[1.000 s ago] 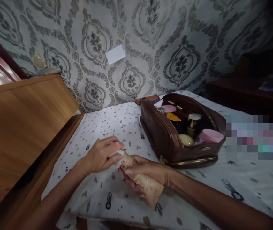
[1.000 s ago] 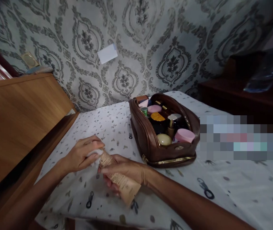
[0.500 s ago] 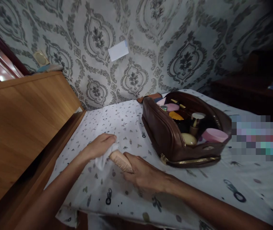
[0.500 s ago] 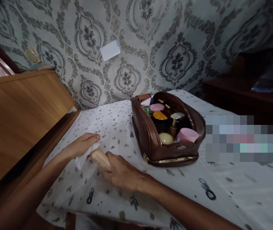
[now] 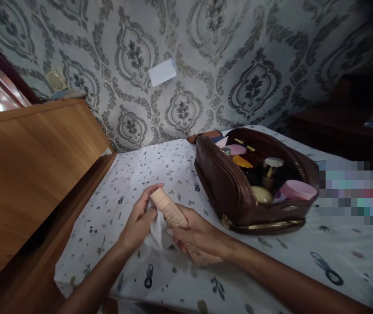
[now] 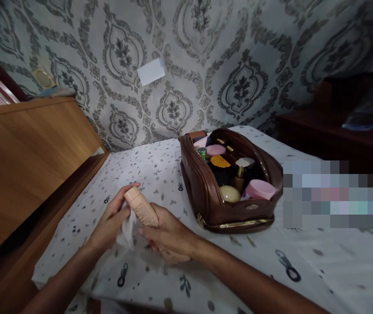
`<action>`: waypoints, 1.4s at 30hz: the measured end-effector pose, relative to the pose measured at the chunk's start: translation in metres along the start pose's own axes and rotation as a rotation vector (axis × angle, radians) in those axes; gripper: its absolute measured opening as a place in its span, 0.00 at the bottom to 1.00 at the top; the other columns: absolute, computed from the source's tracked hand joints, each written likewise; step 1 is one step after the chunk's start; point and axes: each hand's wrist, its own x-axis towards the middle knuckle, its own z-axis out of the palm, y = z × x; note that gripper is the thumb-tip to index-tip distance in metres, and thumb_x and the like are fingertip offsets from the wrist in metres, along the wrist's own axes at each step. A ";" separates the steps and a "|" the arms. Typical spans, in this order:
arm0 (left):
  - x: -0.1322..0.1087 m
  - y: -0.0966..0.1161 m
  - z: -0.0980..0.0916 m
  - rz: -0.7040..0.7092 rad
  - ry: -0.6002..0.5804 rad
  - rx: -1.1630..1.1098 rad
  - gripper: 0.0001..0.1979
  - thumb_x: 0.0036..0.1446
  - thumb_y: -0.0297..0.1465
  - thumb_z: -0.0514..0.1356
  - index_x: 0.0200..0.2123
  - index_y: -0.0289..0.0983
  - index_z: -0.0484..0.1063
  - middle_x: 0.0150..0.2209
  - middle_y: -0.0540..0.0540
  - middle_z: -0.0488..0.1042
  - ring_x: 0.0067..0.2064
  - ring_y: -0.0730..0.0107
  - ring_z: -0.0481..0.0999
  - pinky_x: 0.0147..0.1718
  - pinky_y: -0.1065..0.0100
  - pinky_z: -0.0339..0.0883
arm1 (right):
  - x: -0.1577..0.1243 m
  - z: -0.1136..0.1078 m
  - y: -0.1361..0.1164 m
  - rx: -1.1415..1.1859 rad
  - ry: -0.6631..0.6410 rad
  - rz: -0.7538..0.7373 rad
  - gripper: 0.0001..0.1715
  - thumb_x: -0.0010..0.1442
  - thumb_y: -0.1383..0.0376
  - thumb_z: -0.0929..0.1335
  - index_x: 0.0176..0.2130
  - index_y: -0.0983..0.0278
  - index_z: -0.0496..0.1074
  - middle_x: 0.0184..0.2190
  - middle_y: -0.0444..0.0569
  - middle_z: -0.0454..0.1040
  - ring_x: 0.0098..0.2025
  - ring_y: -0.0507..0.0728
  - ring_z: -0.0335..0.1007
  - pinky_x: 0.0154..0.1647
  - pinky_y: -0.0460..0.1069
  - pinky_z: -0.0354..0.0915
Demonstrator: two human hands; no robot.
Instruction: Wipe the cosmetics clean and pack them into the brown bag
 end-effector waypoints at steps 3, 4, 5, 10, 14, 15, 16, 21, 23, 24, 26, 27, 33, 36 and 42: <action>-0.002 0.000 -0.015 0.123 -0.137 0.155 0.30 0.58 0.35 0.61 0.64 0.43 0.63 0.59 0.44 0.69 0.59 0.56 0.67 0.58 0.64 0.60 | 0.001 -0.003 0.000 0.025 -0.029 0.034 0.26 0.55 0.54 0.73 0.46 0.63 0.62 0.22 0.36 0.66 0.19 0.47 0.60 0.20 0.43 0.59; -0.002 0.001 -0.021 0.130 -0.182 0.174 0.30 0.60 0.38 0.61 0.65 0.43 0.62 0.61 0.44 0.68 0.61 0.54 0.65 0.60 0.63 0.58 | 0.000 -0.003 -0.001 0.030 -0.036 0.044 0.26 0.55 0.55 0.73 0.47 0.64 0.62 0.23 0.36 0.67 0.19 0.46 0.60 0.20 0.43 0.59; -0.001 0.003 -0.027 0.128 -0.217 0.189 0.29 0.62 0.40 0.59 0.65 0.44 0.63 0.62 0.44 0.67 0.62 0.54 0.65 0.61 0.62 0.56 | 0.000 -0.003 -0.003 0.029 -0.045 0.053 0.27 0.55 0.56 0.73 0.48 0.64 0.62 0.23 0.36 0.66 0.19 0.46 0.60 0.20 0.43 0.59; 0.003 0.009 -0.046 0.129 -0.237 0.303 0.22 0.62 0.44 0.59 0.56 0.41 0.71 0.54 0.45 0.73 0.55 0.57 0.70 0.55 0.65 0.60 | -0.003 -0.001 -0.009 -0.056 -0.084 0.071 0.24 0.55 0.59 0.73 0.47 0.65 0.63 0.23 0.36 0.65 0.19 0.46 0.60 0.18 0.42 0.57; 0.003 0.010 -0.045 0.138 -0.199 0.364 0.18 0.60 0.47 0.60 0.40 0.37 0.71 0.37 0.49 0.71 0.41 0.65 0.70 0.43 0.68 0.63 | -0.003 0.001 -0.008 -0.122 -0.086 0.085 0.23 0.54 0.59 0.73 0.45 0.64 0.64 0.23 0.36 0.63 0.19 0.46 0.59 0.17 0.42 0.55; 0.002 0.010 -0.044 0.136 -0.200 0.362 0.18 0.60 0.48 0.59 0.37 0.37 0.69 0.34 0.50 0.69 0.38 0.67 0.68 0.41 0.69 0.63 | -0.004 0.002 -0.008 -0.126 -0.084 0.081 0.23 0.54 0.59 0.73 0.45 0.64 0.64 0.23 0.36 0.63 0.19 0.46 0.59 0.17 0.42 0.54; 0.002 0.009 -0.043 0.133 -0.204 0.358 0.20 0.60 0.49 0.58 0.35 0.37 0.68 0.32 0.50 0.67 0.37 0.67 0.67 0.40 0.69 0.62 | -0.004 0.002 -0.008 -0.129 -0.081 0.077 0.22 0.55 0.58 0.73 0.44 0.64 0.64 0.23 0.36 0.63 0.19 0.46 0.59 0.17 0.42 0.54; -0.001 0.008 -0.046 0.168 -0.236 0.396 0.22 0.63 0.49 0.54 0.50 0.39 0.69 0.43 0.45 0.70 0.48 0.61 0.68 0.48 0.66 0.62 | -0.005 0.002 -0.011 -0.141 -0.092 0.077 0.20 0.56 0.59 0.73 0.43 0.64 0.63 0.24 0.37 0.63 0.20 0.46 0.59 0.18 0.42 0.56; -0.001 0.010 -0.050 0.198 -0.273 0.411 0.23 0.64 0.46 0.56 0.57 0.41 0.67 0.50 0.44 0.70 0.53 0.59 0.67 0.52 0.65 0.61 | -0.005 0.001 -0.009 -0.145 -0.099 0.070 0.21 0.56 0.59 0.73 0.44 0.64 0.63 0.25 0.37 0.63 0.20 0.46 0.60 0.18 0.42 0.56; -0.001 0.011 -0.052 0.210 -0.290 0.414 0.22 0.64 0.45 0.56 0.57 0.42 0.67 0.50 0.44 0.71 0.53 0.59 0.67 0.53 0.65 0.60 | -0.005 0.001 -0.008 -0.147 -0.102 0.067 0.21 0.56 0.59 0.73 0.44 0.64 0.63 0.25 0.37 0.63 0.20 0.46 0.60 0.18 0.42 0.56; 0.000 0.012 -0.052 0.227 -0.292 0.415 0.18 0.64 0.43 0.57 0.52 0.40 0.71 0.47 0.45 0.72 0.51 0.60 0.69 0.51 0.65 0.62 | -0.005 0.000 -0.006 -0.151 -0.106 0.060 0.21 0.57 0.59 0.72 0.44 0.64 0.63 0.25 0.37 0.62 0.20 0.46 0.59 0.18 0.42 0.56; 0.001 0.013 -0.051 0.227 -0.275 0.416 0.17 0.64 0.43 0.57 0.48 0.39 0.72 0.44 0.45 0.72 0.49 0.61 0.70 0.49 0.66 0.63 | -0.005 0.000 -0.006 -0.159 -0.106 0.056 0.20 0.57 0.59 0.72 0.44 0.64 0.63 0.25 0.37 0.62 0.20 0.46 0.59 0.18 0.42 0.55; 0.002 0.013 -0.039 0.204 -0.184 0.430 0.18 0.63 0.47 0.55 0.34 0.37 0.67 0.31 0.51 0.65 0.35 0.70 0.66 0.36 0.70 0.61 | -0.006 0.002 -0.010 -0.189 -0.108 0.081 0.18 0.57 0.60 0.71 0.42 0.64 0.62 0.24 0.37 0.63 0.20 0.46 0.60 0.18 0.42 0.56; 0.001 0.015 -0.037 0.191 -0.180 0.466 0.18 0.64 0.47 0.53 0.33 0.37 0.66 0.28 0.53 0.62 0.31 0.71 0.63 0.34 0.70 0.59 | -0.006 0.002 -0.012 -0.189 -0.104 0.088 0.17 0.57 0.61 0.71 0.41 0.64 0.62 0.24 0.37 0.63 0.20 0.46 0.60 0.18 0.42 0.55; 0.003 0.020 -0.045 0.181 -0.252 0.507 0.17 0.64 0.45 0.55 0.42 0.37 0.72 0.38 0.47 0.73 0.42 0.64 0.71 0.42 0.67 0.65 | -0.005 -0.001 -0.006 -0.118 -0.141 0.093 0.21 0.57 0.58 0.72 0.44 0.64 0.63 0.25 0.37 0.64 0.20 0.46 0.61 0.18 0.42 0.57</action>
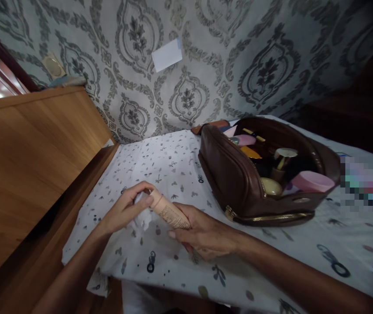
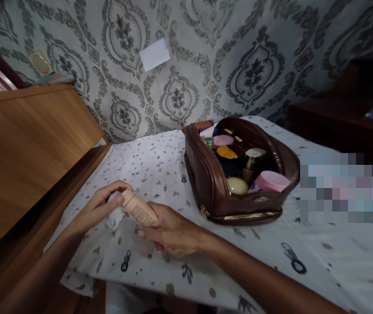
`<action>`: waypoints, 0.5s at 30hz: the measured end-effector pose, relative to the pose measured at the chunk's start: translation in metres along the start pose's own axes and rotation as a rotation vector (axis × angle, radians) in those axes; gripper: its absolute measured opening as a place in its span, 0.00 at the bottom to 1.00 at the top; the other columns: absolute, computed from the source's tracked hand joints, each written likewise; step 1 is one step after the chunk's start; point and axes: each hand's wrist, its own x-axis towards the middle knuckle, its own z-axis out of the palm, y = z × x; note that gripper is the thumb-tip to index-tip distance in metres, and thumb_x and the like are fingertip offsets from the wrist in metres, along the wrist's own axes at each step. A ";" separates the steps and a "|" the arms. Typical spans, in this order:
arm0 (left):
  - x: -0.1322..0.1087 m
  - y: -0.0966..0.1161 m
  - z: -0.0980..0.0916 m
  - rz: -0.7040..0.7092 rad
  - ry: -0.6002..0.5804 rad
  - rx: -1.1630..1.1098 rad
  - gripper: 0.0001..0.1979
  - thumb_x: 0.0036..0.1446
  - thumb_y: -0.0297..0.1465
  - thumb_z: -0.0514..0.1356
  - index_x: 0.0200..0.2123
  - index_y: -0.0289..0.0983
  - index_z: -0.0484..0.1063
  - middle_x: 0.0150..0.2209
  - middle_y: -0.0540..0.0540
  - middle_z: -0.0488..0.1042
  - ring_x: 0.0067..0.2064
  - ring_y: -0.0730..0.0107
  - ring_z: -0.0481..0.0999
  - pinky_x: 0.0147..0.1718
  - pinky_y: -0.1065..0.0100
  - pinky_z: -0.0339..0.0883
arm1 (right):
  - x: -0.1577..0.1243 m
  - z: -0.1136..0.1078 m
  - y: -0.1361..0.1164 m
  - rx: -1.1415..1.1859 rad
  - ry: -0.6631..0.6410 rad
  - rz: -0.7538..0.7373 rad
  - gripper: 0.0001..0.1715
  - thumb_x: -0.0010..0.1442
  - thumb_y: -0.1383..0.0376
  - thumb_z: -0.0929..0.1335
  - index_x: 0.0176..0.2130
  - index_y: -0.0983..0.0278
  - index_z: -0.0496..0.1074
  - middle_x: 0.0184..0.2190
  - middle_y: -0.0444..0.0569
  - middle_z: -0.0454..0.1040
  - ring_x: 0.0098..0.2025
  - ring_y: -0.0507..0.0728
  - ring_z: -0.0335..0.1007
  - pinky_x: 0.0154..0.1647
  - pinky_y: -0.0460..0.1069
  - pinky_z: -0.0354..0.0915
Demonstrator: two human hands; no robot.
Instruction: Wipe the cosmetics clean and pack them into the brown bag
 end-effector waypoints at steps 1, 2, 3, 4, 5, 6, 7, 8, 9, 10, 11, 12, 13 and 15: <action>0.000 -0.001 -0.002 0.006 -0.020 -0.009 0.17 0.64 0.44 0.56 0.46 0.38 0.72 0.41 0.45 0.74 0.46 0.62 0.71 0.45 0.66 0.65 | 0.000 0.000 0.001 0.010 -0.010 -0.003 0.21 0.57 0.58 0.72 0.45 0.64 0.63 0.26 0.38 0.64 0.20 0.46 0.61 0.19 0.42 0.58; -0.001 -0.002 -0.004 0.008 -0.039 -0.016 0.18 0.64 0.44 0.56 0.49 0.38 0.72 0.44 0.44 0.74 0.48 0.60 0.71 0.47 0.66 0.65 | 0.000 -0.001 0.001 0.019 -0.014 -0.007 0.22 0.57 0.57 0.72 0.45 0.64 0.63 0.26 0.38 0.64 0.20 0.45 0.61 0.19 0.42 0.58; -0.001 -0.003 -0.006 0.003 -0.053 -0.016 0.19 0.64 0.44 0.56 0.52 0.39 0.71 0.46 0.44 0.74 0.50 0.59 0.71 0.49 0.65 0.64 | 0.001 -0.001 0.001 0.024 -0.015 -0.011 0.22 0.57 0.57 0.72 0.45 0.64 0.63 0.26 0.38 0.64 0.20 0.45 0.61 0.19 0.42 0.58; -0.002 -0.003 -0.007 -0.005 -0.059 -0.007 0.20 0.64 0.44 0.56 0.54 0.40 0.71 0.48 0.44 0.74 0.52 0.59 0.70 0.50 0.65 0.64 | 0.001 -0.001 0.002 0.026 -0.014 -0.013 0.22 0.57 0.57 0.73 0.45 0.64 0.63 0.26 0.38 0.64 0.21 0.45 0.61 0.19 0.42 0.58; -0.003 -0.004 -0.008 -0.011 -0.055 0.004 0.22 0.64 0.44 0.56 0.56 0.41 0.70 0.49 0.44 0.73 0.53 0.58 0.69 0.51 0.64 0.63 | 0.001 -0.001 0.002 0.027 -0.011 -0.013 0.22 0.57 0.57 0.73 0.45 0.64 0.63 0.26 0.38 0.64 0.20 0.45 0.61 0.18 0.42 0.58; -0.004 -0.003 -0.008 -0.014 -0.047 0.016 0.23 0.64 0.45 0.56 0.57 0.42 0.69 0.51 0.44 0.72 0.53 0.57 0.69 0.52 0.64 0.62 | 0.000 -0.001 0.002 0.025 -0.008 -0.011 0.23 0.56 0.57 0.73 0.44 0.64 0.63 0.26 0.37 0.64 0.20 0.45 0.61 0.18 0.42 0.58; -0.005 -0.002 -0.009 -0.013 -0.044 0.023 0.24 0.63 0.46 0.56 0.58 0.42 0.68 0.52 0.44 0.72 0.54 0.57 0.68 0.53 0.63 0.62 | 0.000 -0.001 0.002 0.022 -0.006 -0.010 0.23 0.56 0.56 0.73 0.44 0.64 0.63 0.26 0.37 0.64 0.20 0.45 0.61 0.18 0.42 0.58; -0.007 -0.001 -0.010 -0.008 -0.053 0.022 0.25 0.62 0.46 0.57 0.59 0.43 0.67 0.53 0.44 0.71 0.55 0.56 0.68 0.54 0.63 0.61 | 0.000 0.000 0.002 0.019 -0.007 -0.011 0.23 0.57 0.56 0.73 0.45 0.64 0.63 0.26 0.37 0.64 0.20 0.45 0.61 0.17 0.42 0.58; -0.007 0.000 -0.011 -0.001 -0.075 0.015 0.26 0.62 0.46 0.58 0.60 0.44 0.67 0.54 0.44 0.71 0.55 0.56 0.68 0.55 0.63 0.61 | 0.000 0.000 0.002 0.020 -0.010 -0.015 0.23 0.57 0.55 0.73 0.45 0.64 0.63 0.26 0.37 0.63 0.20 0.45 0.61 0.17 0.42 0.57; -0.008 0.002 -0.011 0.000 -0.105 0.007 0.26 0.62 0.45 0.58 0.60 0.44 0.66 0.55 0.44 0.70 0.56 0.56 0.68 0.54 0.63 0.61 | -0.001 0.000 0.002 0.026 -0.016 -0.018 0.23 0.57 0.55 0.72 0.45 0.64 0.63 0.25 0.36 0.63 0.20 0.45 0.61 0.18 0.41 0.57; -0.008 0.004 -0.012 -0.002 -0.135 0.001 0.25 0.62 0.44 0.58 0.60 0.44 0.66 0.55 0.44 0.71 0.55 0.57 0.68 0.53 0.64 0.62 | -0.001 0.000 0.001 0.032 -0.026 -0.019 0.23 0.58 0.55 0.72 0.45 0.64 0.63 0.25 0.36 0.63 0.20 0.45 0.60 0.18 0.41 0.57; -0.007 0.005 -0.012 -0.008 -0.157 -0.003 0.24 0.62 0.43 0.58 0.59 0.44 0.67 0.54 0.45 0.71 0.54 0.58 0.69 0.51 0.65 0.62 | -0.001 0.000 0.001 0.038 -0.035 -0.015 0.22 0.58 0.56 0.72 0.45 0.64 0.62 0.25 0.36 0.63 0.20 0.45 0.60 0.18 0.41 0.57; -0.007 0.006 -0.012 -0.012 -0.168 -0.002 0.21 0.63 0.43 0.58 0.57 0.43 0.68 0.52 0.45 0.72 0.52 0.59 0.70 0.48 0.66 0.63 | -0.001 0.001 0.000 0.040 -0.037 -0.008 0.21 0.58 0.57 0.72 0.44 0.64 0.62 0.25 0.36 0.63 0.20 0.44 0.60 0.18 0.41 0.57; -0.004 0.006 -0.011 -0.021 -0.158 0.017 0.17 0.64 0.44 0.56 0.49 0.40 0.71 0.43 0.46 0.73 0.44 0.63 0.71 0.41 0.68 0.63 | -0.001 0.002 0.000 0.026 -0.026 0.010 0.19 0.57 0.60 0.72 0.43 0.64 0.62 0.25 0.35 0.62 0.19 0.44 0.60 0.17 0.41 0.56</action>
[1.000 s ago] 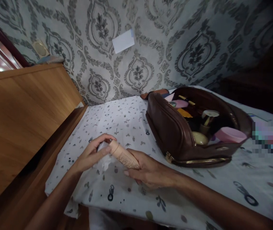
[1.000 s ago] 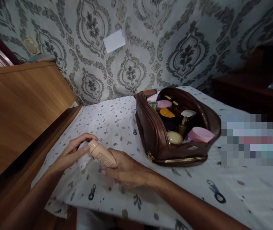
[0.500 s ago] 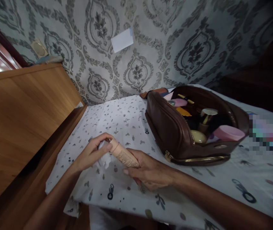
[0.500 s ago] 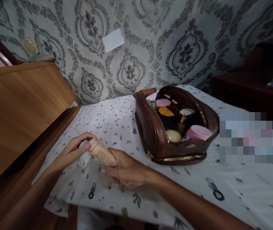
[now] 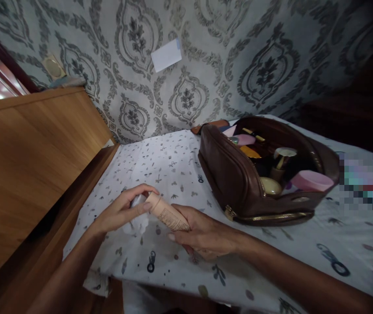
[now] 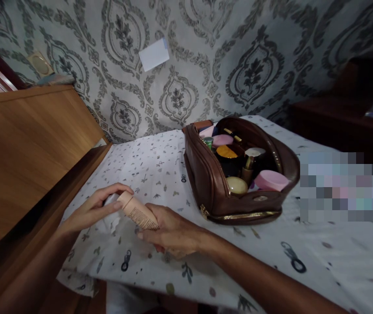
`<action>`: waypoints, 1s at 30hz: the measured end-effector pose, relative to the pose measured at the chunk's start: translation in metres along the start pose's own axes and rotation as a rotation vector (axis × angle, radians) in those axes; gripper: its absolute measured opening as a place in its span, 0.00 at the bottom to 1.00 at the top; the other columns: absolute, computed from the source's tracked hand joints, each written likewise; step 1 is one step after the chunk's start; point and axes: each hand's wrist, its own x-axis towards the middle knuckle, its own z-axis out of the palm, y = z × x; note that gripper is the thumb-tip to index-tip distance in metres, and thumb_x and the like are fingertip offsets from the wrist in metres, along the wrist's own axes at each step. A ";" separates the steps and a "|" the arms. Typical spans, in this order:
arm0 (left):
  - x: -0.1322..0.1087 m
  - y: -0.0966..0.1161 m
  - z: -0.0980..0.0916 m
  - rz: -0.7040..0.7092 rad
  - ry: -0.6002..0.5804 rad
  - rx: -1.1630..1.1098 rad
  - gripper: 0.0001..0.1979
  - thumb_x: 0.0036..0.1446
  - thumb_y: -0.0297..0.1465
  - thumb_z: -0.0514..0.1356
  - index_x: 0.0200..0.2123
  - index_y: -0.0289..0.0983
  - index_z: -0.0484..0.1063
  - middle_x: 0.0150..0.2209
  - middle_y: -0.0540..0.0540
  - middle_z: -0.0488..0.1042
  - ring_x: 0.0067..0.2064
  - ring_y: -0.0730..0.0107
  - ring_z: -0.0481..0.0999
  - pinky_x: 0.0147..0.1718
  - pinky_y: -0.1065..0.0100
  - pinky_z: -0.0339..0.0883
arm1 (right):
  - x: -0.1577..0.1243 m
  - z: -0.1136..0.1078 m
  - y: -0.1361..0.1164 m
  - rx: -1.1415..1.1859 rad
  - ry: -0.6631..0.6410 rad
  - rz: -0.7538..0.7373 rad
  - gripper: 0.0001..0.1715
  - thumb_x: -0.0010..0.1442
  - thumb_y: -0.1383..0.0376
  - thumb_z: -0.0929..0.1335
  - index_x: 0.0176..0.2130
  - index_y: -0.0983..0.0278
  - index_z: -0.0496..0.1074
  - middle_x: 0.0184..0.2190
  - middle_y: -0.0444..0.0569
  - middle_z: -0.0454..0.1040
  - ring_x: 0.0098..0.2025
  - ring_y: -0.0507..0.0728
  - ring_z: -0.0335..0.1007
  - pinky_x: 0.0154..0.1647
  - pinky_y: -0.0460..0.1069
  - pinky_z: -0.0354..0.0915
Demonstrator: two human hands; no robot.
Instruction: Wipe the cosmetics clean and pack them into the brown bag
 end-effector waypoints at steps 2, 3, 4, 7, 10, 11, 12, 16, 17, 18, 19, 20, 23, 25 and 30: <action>0.003 -0.001 0.003 -0.009 0.043 0.020 0.19 0.64 0.47 0.54 0.36 0.37 0.70 0.32 0.50 0.68 0.34 0.69 0.67 0.33 0.70 0.60 | 0.000 0.001 -0.001 -0.017 0.015 0.005 0.18 0.57 0.61 0.72 0.42 0.63 0.62 0.24 0.35 0.62 0.19 0.44 0.60 0.17 0.41 0.56; 0.004 -0.001 0.005 -0.016 0.072 0.026 0.22 0.64 0.49 0.52 0.30 0.37 0.66 0.27 0.52 0.64 0.30 0.71 0.64 0.30 0.70 0.58 | 0.000 0.001 -0.001 -0.018 0.018 0.002 0.17 0.57 0.61 0.72 0.42 0.63 0.62 0.24 0.35 0.62 0.19 0.45 0.60 0.16 0.41 0.55; 0.005 -0.002 0.006 -0.024 0.100 0.031 0.24 0.65 0.51 0.49 0.27 0.38 0.63 0.25 0.53 0.59 0.28 0.72 0.60 0.28 0.70 0.55 | 0.000 0.002 -0.002 -0.017 0.016 0.001 0.17 0.57 0.61 0.71 0.42 0.63 0.62 0.24 0.35 0.62 0.19 0.45 0.60 0.16 0.41 0.56; 0.005 -0.004 0.009 -0.045 0.159 0.054 0.29 0.65 0.55 0.42 0.24 0.38 0.59 0.22 0.54 0.55 0.25 0.73 0.55 0.26 0.69 0.53 | -0.001 0.002 -0.004 -0.010 0.015 0.005 0.17 0.57 0.61 0.71 0.42 0.63 0.62 0.25 0.36 0.62 0.19 0.44 0.59 0.17 0.41 0.56; 0.005 -0.007 0.009 -0.068 0.173 0.075 0.33 0.64 0.58 0.40 0.25 0.38 0.63 0.21 0.52 0.58 0.26 0.71 0.58 0.26 0.69 0.54 | -0.001 0.001 -0.004 -0.013 0.018 0.020 0.18 0.57 0.61 0.72 0.43 0.63 0.62 0.26 0.37 0.63 0.19 0.44 0.59 0.17 0.41 0.57; 0.005 -0.007 0.009 -0.076 0.167 0.076 0.33 0.63 0.58 0.40 0.24 0.37 0.64 0.22 0.51 0.59 0.26 0.70 0.59 0.26 0.69 0.55 | -0.001 0.001 -0.004 -0.013 0.018 0.022 0.19 0.57 0.61 0.72 0.43 0.64 0.63 0.26 0.37 0.63 0.19 0.44 0.59 0.17 0.41 0.57; 0.005 -0.007 0.008 -0.083 0.149 0.073 0.33 0.63 0.58 0.41 0.23 0.37 0.64 0.22 0.51 0.60 0.27 0.70 0.60 0.26 0.69 0.55 | -0.001 0.000 -0.003 -0.012 0.015 0.020 0.19 0.57 0.61 0.72 0.44 0.64 0.63 0.26 0.37 0.63 0.19 0.44 0.59 0.17 0.41 0.57; 0.002 -0.002 -0.002 -0.113 0.029 -0.004 0.25 0.61 0.52 0.53 0.30 0.36 0.72 0.28 0.48 0.69 0.33 0.67 0.67 0.32 0.69 0.63 | 0.000 -0.001 -0.003 -0.009 0.002 0.004 0.20 0.57 0.59 0.72 0.44 0.64 0.63 0.25 0.37 0.63 0.19 0.44 0.59 0.17 0.41 0.57; 0.001 -0.001 -0.005 -0.116 0.015 -0.033 0.21 0.60 0.50 0.57 0.38 0.37 0.75 0.33 0.47 0.72 0.37 0.64 0.70 0.36 0.68 0.65 | 0.000 -0.001 -0.003 -0.006 -0.004 0.006 0.21 0.57 0.58 0.72 0.45 0.64 0.63 0.25 0.36 0.63 0.19 0.44 0.59 0.17 0.41 0.57; -0.001 0.001 -0.008 -0.118 0.012 -0.058 0.21 0.58 0.48 0.60 0.47 0.40 0.74 0.38 0.47 0.74 0.42 0.62 0.71 0.40 0.67 0.66 | 0.000 -0.001 -0.003 -0.002 -0.010 0.009 0.22 0.57 0.58 0.72 0.46 0.64 0.63 0.25 0.36 0.63 0.20 0.44 0.60 0.18 0.41 0.57; -0.002 0.002 -0.010 -0.121 0.016 -0.075 0.26 0.57 0.47 0.62 0.55 0.43 0.70 0.42 0.46 0.74 0.46 0.60 0.71 0.43 0.66 0.67 | 0.000 -0.001 -0.004 0.002 -0.015 0.012 0.22 0.57 0.58 0.72 0.46 0.64 0.63 0.26 0.36 0.63 0.20 0.44 0.60 0.18 0.41 0.57; -0.004 0.002 -0.011 -0.126 0.020 -0.082 0.31 0.56 0.47 0.63 0.61 0.44 0.65 0.44 0.46 0.73 0.48 0.58 0.71 0.44 0.65 0.67 | 0.000 -0.001 -0.004 0.006 -0.017 0.012 0.23 0.57 0.58 0.72 0.46 0.64 0.63 0.26 0.37 0.64 0.20 0.45 0.60 0.18 0.41 0.58; -0.004 0.001 -0.008 -0.113 0.013 -0.064 0.30 0.55 0.51 0.61 0.56 0.42 0.68 0.41 0.46 0.72 0.46 0.58 0.70 0.41 0.66 0.67 | 0.000 0.000 -0.003 0.003 -0.004 0.010 0.22 0.57 0.58 0.73 0.45 0.64 0.63 0.26 0.36 0.63 0.20 0.45 0.60 0.18 0.41 0.57; -0.002 0.000 -0.003 -0.095 0.016 -0.027 0.24 0.57 0.53 0.58 0.44 0.38 0.72 0.37 0.47 0.71 0.42 0.61 0.70 0.38 0.67 0.65 | 0.000 0.000 -0.002 -0.005 -0.001 0.007 0.21 0.57 0.58 0.73 0.44 0.64 0.63 0.26 0.36 0.63 0.20 0.45 0.60 0.18 0.41 0.57; 0.000 0.001 -0.003 -0.116 -0.026 -0.064 0.22 0.58 0.44 0.62 0.52 0.41 0.71 0.40 0.48 0.73 0.43 0.63 0.71 0.43 0.66 0.66 | 0.000 -0.001 -0.002 -0.003 -0.008 -0.007 0.20 0.58 0.58 0.72 0.44 0.64 0.64 0.25 0.36 0.63 0.20 0.44 0.59 0.18 0.41 0.57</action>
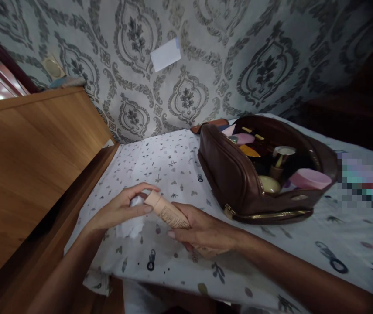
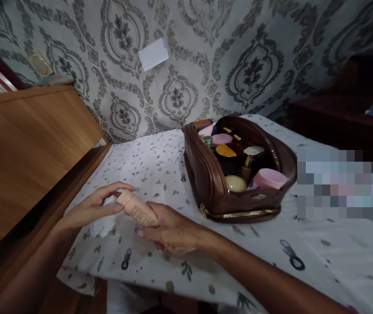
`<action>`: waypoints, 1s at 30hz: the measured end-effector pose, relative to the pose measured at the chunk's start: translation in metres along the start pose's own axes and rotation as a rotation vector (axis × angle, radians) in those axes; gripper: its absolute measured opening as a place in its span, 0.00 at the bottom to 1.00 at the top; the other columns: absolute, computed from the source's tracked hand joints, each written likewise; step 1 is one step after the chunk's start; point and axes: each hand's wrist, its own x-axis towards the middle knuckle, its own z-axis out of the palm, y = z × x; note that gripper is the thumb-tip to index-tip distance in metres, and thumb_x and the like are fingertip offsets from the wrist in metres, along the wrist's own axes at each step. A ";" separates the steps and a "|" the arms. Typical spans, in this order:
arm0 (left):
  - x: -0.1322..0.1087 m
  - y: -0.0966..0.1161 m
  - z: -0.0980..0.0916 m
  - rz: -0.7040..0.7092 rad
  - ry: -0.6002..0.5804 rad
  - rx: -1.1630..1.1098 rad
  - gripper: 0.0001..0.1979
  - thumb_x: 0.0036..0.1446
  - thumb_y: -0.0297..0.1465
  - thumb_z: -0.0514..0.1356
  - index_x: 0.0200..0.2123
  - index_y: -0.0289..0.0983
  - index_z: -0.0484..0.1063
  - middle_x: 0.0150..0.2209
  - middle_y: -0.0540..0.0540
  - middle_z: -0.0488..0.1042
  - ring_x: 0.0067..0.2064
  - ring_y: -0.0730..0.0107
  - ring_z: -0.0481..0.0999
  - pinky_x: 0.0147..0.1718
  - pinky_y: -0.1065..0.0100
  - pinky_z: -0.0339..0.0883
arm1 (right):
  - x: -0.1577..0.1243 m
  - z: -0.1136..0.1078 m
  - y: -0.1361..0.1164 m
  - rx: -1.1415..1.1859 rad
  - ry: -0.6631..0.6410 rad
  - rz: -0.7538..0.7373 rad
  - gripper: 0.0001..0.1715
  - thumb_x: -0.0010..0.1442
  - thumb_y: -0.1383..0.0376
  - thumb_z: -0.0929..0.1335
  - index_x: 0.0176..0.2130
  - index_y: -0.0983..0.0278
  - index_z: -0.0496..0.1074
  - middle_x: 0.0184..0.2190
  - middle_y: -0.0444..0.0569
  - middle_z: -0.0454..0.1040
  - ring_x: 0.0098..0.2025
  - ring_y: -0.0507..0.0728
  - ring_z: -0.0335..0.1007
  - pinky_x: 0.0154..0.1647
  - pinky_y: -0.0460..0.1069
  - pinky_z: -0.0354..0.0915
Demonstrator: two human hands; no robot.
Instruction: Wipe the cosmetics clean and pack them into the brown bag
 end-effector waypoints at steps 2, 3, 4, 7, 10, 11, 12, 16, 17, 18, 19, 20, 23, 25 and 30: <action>0.000 -0.001 -0.002 0.003 -0.022 -0.031 0.33 0.54 0.44 0.66 0.61 0.45 0.64 0.41 0.48 0.73 0.44 0.62 0.72 0.44 0.65 0.66 | 0.000 0.000 -0.001 0.003 0.003 0.005 0.20 0.58 0.59 0.72 0.45 0.64 0.64 0.25 0.36 0.63 0.20 0.44 0.60 0.18 0.41 0.57; 0.000 -0.002 -0.002 0.007 -0.017 -0.036 0.34 0.52 0.46 0.66 0.61 0.45 0.64 0.40 0.48 0.73 0.43 0.61 0.72 0.43 0.66 0.66 | 0.000 0.000 -0.001 0.004 0.004 0.011 0.20 0.57 0.59 0.72 0.45 0.64 0.64 0.25 0.37 0.63 0.20 0.44 0.60 0.18 0.41 0.57; 0.001 -0.004 -0.001 0.016 -0.004 -0.039 0.31 0.53 0.48 0.65 0.57 0.43 0.68 0.39 0.48 0.73 0.42 0.62 0.71 0.41 0.66 0.66 | 0.000 0.000 -0.002 0.005 0.003 0.016 0.20 0.57 0.60 0.72 0.45 0.64 0.64 0.25 0.37 0.63 0.20 0.44 0.60 0.18 0.41 0.57; 0.003 -0.007 0.002 0.038 0.051 -0.028 0.21 0.59 0.51 0.58 0.39 0.38 0.75 0.36 0.47 0.72 0.40 0.63 0.70 0.39 0.67 0.66 | 0.000 0.000 -0.002 0.007 0.000 0.017 0.21 0.57 0.60 0.72 0.45 0.65 0.64 0.25 0.36 0.63 0.20 0.44 0.59 0.18 0.41 0.57; 0.004 -0.005 0.003 0.005 0.032 -0.036 0.17 0.60 0.46 0.60 0.43 0.40 0.75 0.39 0.47 0.73 0.43 0.63 0.71 0.43 0.67 0.66 | 0.000 0.000 -0.001 0.010 0.004 0.007 0.20 0.57 0.59 0.72 0.45 0.65 0.63 0.25 0.37 0.63 0.20 0.44 0.59 0.18 0.41 0.58; 0.004 -0.004 0.002 -0.005 0.019 -0.042 0.19 0.58 0.45 0.62 0.49 0.41 0.73 0.41 0.47 0.73 0.44 0.63 0.71 0.44 0.66 0.66 | 0.000 0.000 -0.001 0.005 0.005 0.007 0.20 0.57 0.59 0.72 0.45 0.64 0.63 0.25 0.37 0.63 0.20 0.44 0.59 0.18 0.41 0.58; 0.003 -0.004 0.002 -0.007 0.008 -0.046 0.23 0.57 0.45 0.63 0.53 0.43 0.71 0.42 0.47 0.73 0.46 0.62 0.71 0.45 0.66 0.66 | 0.000 0.000 0.000 -0.002 0.004 0.007 0.20 0.58 0.59 0.72 0.45 0.64 0.64 0.25 0.37 0.63 0.20 0.45 0.59 0.18 0.41 0.57; 0.004 -0.007 0.003 0.042 0.039 -0.041 0.21 0.58 0.49 0.61 0.45 0.40 0.73 0.39 0.47 0.72 0.43 0.62 0.70 0.42 0.66 0.66 | 0.000 0.000 -0.001 -0.013 0.001 0.014 0.20 0.57 0.59 0.72 0.44 0.64 0.63 0.24 0.36 0.64 0.20 0.45 0.60 0.18 0.41 0.57; 0.005 -0.008 0.004 0.053 0.046 -0.039 0.20 0.59 0.50 0.59 0.41 0.39 0.74 0.37 0.47 0.72 0.41 0.63 0.70 0.40 0.67 0.65 | 0.000 0.000 -0.001 -0.004 0.002 0.016 0.20 0.57 0.59 0.72 0.44 0.64 0.63 0.24 0.36 0.63 0.20 0.45 0.59 0.18 0.41 0.57; 0.006 -0.008 0.005 0.055 0.045 -0.040 0.19 0.60 0.49 0.58 0.39 0.39 0.74 0.37 0.47 0.72 0.40 0.63 0.70 0.40 0.67 0.65 | 0.000 0.000 -0.002 0.009 -0.001 0.015 0.20 0.56 0.59 0.72 0.44 0.64 0.64 0.23 0.36 0.63 0.20 0.45 0.59 0.18 0.41 0.57; 0.006 -0.008 0.005 0.054 0.035 -0.046 0.19 0.61 0.48 0.58 0.40 0.39 0.74 0.37 0.47 0.72 0.41 0.63 0.70 0.40 0.67 0.65 | 0.000 0.000 -0.002 0.025 -0.007 0.011 0.20 0.56 0.59 0.72 0.44 0.64 0.64 0.23 0.35 0.63 0.19 0.45 0.59 0.19 0.42 0.58; 0.006 -0.008 0.005 0.052 0.016 -0.055 0.18 0.61 0.47 0.58 0.43 0.39 0.74 0.39 0.47 0.73 0.42 0.63 0.70 0.41 0.67 0.65 | 0.000 0.000 -0.003 0.046 -0.016 0.003 0.21 0.56 0.58 0.72 0.44 0.64 0.64 0.22 0.35 0.63 0.19 0.45 0.59 0.19 0.42 0.59; 0.007 -0.006 0.004 0.081 -0.020 -0.082 0.22 0.60 0.45 0.61 0.53 0.41 0.71 0.45 0.46 0.73 0.47 0.62 0.70 0.45 0.67 0.64 | 0.000 0.000 -0.003 0.096 -0.043 -0.015 0.22 0.56 0.57 0.73 0.45 0.64 0.64 0.23 0.35 0.64 0.19 0.45 0.60 0.20 0.42 0.60; 0.008 -0.005 0.006 0.114 0.009 -0.092 0.21 0.59 0.46 0.61 0.51 0.41 0.71 0.43 0.47 0.72 0.45 0.63 0.70 0.43 0.67 0.64 | 0.001 0.000 -0.002 0.109 -0.045 -0.015 0.22 0.56 0.56 0.73 0.44 0.64 0.64 0.22 0.35 0.65 0.18 0.45 0.60 0.19 0.42 0.59; 0.012 -0.008 0.012 0.158 0.048 -0.131 0.16 0.61 0.43 0.59 0.46 0.39 0.72 0.37 0.48 0.71 0.39 0.66 0.69 0.39 0.69 0.63 | 0.000 0.000 0.004 0.265 -0.077 0.049 0.24 0.54 0.55 0.75 0.42 0.63 0.64 0.21 0.36 0.68 0.18 0.47 0.63 0.19 0.42 0.60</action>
